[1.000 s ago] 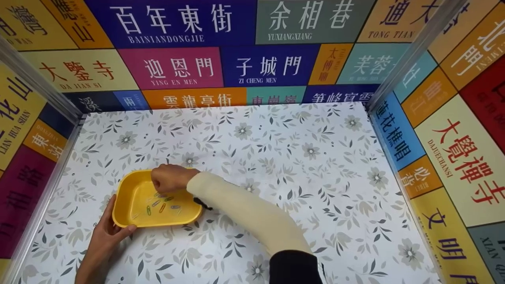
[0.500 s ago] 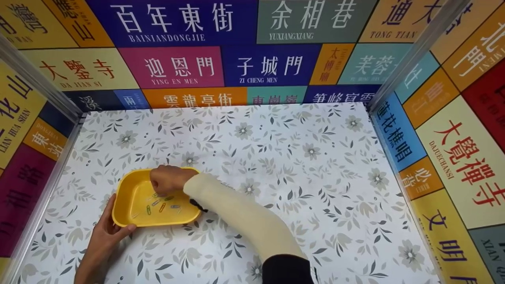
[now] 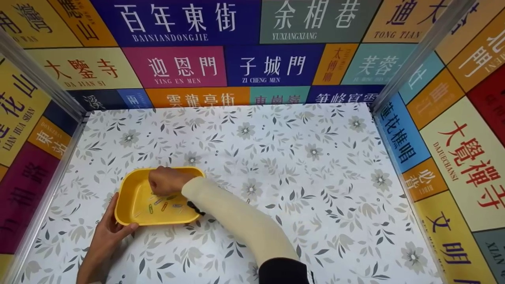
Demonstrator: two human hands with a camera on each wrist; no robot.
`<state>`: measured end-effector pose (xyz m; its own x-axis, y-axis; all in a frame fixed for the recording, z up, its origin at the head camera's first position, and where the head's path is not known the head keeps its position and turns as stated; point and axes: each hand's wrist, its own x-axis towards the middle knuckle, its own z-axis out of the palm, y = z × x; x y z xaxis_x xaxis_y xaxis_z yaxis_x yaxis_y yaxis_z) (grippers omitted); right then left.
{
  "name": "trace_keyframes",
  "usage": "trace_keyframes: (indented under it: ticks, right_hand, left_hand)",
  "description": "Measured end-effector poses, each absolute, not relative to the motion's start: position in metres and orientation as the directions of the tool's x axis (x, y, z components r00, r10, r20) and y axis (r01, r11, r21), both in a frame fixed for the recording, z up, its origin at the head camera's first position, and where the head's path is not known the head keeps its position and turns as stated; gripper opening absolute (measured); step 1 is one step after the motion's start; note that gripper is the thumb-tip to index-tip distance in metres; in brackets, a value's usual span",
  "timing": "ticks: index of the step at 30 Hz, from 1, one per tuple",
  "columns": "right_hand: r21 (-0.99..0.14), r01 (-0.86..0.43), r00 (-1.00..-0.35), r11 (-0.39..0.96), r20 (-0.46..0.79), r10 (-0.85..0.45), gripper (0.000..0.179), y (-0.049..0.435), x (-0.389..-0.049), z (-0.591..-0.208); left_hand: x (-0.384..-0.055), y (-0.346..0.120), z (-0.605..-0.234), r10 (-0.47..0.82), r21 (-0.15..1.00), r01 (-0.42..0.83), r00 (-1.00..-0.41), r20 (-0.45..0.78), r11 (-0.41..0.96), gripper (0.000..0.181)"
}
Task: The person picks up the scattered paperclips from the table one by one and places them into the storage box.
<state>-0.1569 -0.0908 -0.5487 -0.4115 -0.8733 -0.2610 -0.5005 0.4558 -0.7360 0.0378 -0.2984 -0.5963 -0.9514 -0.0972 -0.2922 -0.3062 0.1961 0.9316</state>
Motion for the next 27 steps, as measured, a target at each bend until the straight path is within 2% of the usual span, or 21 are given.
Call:
trace_keyframes:
  ticks: [13, 19, 27]
  right_hand:
    - [-0.752, -0.52, -0.369, 0.405, -0.23, -0.9, 0.013, -0.069, -0.156, -0.537]
    - [-0.718, -0.548, -0.397, 0.429, -0.228, -0.889, 0.013, -0.056, -0.153, -0.532]
    - [-0.71, -0.602, -0.431, 0.365, -0.095, -0.897, 0.008, -0.031, -0.148, -0.526]
  left_hand:
    - [0.036, -0.299, -0.595, -0.097, 0.925, -0.328, -0.944, -0.314, 0.194, 0.122]
    - [0.038, -0.299, -0.597, -0.099, 0.939, -0.281, -0.959, -0.266, 0.199, 0.122]
    - [0.037, -0.299, -0.598, -0.099, 0.939, -0.283, -0.958, -0.268, 0.198, 0.123]
